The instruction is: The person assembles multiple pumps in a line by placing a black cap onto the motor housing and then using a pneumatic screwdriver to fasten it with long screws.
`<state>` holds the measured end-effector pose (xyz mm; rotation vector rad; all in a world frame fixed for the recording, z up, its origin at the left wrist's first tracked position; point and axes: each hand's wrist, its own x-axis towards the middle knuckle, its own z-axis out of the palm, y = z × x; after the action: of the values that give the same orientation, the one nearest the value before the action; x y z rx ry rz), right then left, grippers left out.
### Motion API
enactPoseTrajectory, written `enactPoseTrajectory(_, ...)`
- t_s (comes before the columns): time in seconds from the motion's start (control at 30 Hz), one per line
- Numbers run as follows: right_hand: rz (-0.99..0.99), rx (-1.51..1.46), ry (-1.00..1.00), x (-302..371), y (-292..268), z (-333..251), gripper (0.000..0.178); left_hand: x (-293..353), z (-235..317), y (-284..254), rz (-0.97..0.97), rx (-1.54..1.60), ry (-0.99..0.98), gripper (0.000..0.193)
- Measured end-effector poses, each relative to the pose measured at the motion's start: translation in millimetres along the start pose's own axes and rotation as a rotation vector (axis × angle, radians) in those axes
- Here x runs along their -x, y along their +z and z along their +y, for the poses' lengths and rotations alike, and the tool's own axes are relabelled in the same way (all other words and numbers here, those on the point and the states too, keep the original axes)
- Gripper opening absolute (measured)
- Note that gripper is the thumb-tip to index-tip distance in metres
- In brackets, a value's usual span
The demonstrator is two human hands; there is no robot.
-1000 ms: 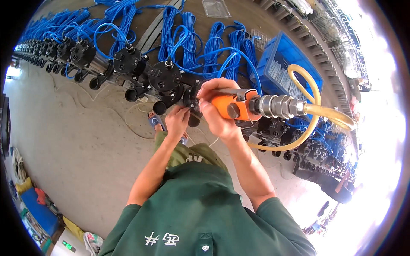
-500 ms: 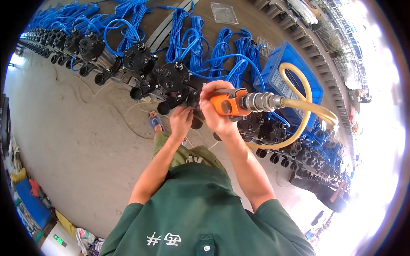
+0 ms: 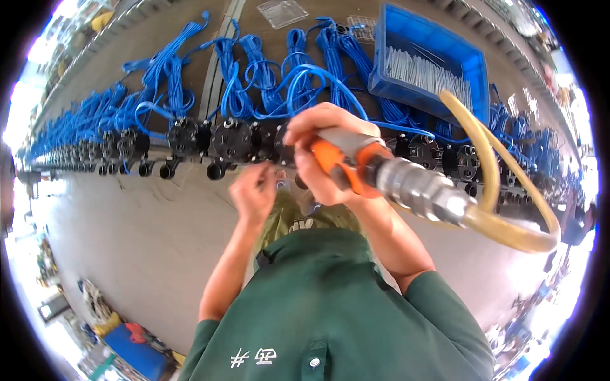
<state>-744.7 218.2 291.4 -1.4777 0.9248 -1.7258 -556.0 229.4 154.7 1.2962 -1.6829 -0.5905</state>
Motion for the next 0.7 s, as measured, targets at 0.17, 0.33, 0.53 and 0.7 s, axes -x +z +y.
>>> enactPoseTrajectory(0.17, 0.088, 0.121, 0.135, 16.5, -23.4, 22.5, 0.022, -177.4, 72.3, -36.6, -0.342, -0.001, 0.202, 0.011)
enactPoseTrajectory(0.33, 0.219, 0.216, -0.013, 14.3, -14.1, 10.4, 0.021, -277.1, 16.8, 56.2, -1.44, -0.462, 0.714, 0.016)
enactPoseTrajectory(0.53, 0.391, 0.314, -0.038, 7.9, -0.2, 12.7, 0.02, -229.3, -32.7, 160.4, -1.631, 0.029, 0.929, 0.007)
enactPoseTrajectory(0.7, 0.546, 0.407, 0.076, -2.8, 7.8, 11.9, 0.026, -224.2, -23.1, 207.4, -1.903, 0.03, 1.246, 0.006)
